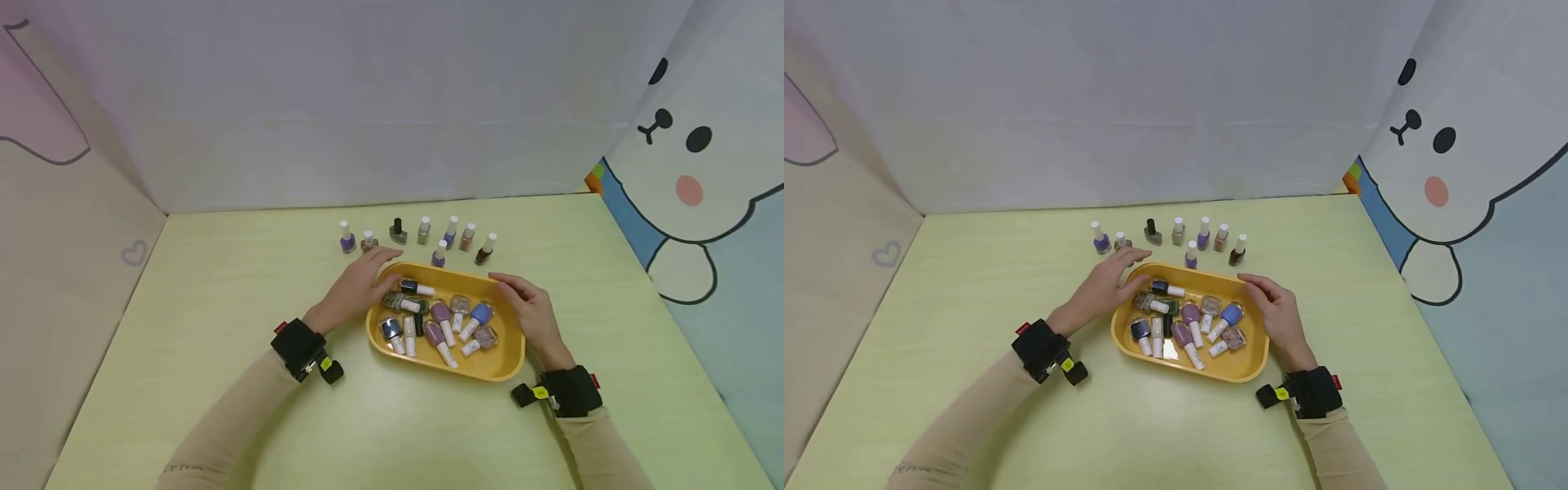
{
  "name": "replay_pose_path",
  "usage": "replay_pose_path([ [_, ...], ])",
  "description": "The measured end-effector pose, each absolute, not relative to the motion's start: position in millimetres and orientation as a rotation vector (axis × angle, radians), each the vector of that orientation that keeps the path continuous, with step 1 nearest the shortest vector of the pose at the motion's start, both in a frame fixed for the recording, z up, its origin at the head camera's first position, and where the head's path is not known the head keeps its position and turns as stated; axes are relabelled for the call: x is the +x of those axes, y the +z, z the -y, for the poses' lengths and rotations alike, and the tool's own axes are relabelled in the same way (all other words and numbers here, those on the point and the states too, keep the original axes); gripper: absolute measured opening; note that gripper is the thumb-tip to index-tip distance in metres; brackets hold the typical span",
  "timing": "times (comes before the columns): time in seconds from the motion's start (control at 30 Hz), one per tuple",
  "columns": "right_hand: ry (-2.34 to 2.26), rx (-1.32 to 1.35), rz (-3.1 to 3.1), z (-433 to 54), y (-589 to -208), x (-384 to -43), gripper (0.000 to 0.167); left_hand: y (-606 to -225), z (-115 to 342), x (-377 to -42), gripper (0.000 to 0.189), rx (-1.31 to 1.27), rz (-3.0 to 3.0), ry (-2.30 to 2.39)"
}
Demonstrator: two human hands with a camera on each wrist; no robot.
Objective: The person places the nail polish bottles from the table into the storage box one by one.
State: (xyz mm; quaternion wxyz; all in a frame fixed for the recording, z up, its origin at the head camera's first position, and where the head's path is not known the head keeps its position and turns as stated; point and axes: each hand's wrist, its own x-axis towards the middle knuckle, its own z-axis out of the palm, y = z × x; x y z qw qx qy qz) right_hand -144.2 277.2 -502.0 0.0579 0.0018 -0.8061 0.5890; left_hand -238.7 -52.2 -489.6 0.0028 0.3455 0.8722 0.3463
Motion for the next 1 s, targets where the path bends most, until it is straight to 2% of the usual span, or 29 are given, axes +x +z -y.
replay_pose_path([
  [0.43,1.796,-0.024,2.439,-275,-501,-144,0.036,-518,50,-233,0.043,0.650,-2.317,1.802],
  [0.7,1.779,-0.018,2.456,-275,-502,-146,0.036,-527,47,-228,0.042,0.446,-2.123,2.015],
  [1.0,1.746,-0.032,2.474,-276,-499,-145,0.036,-526,43,-226,0.035,0.362,-2.086,2.044],
])
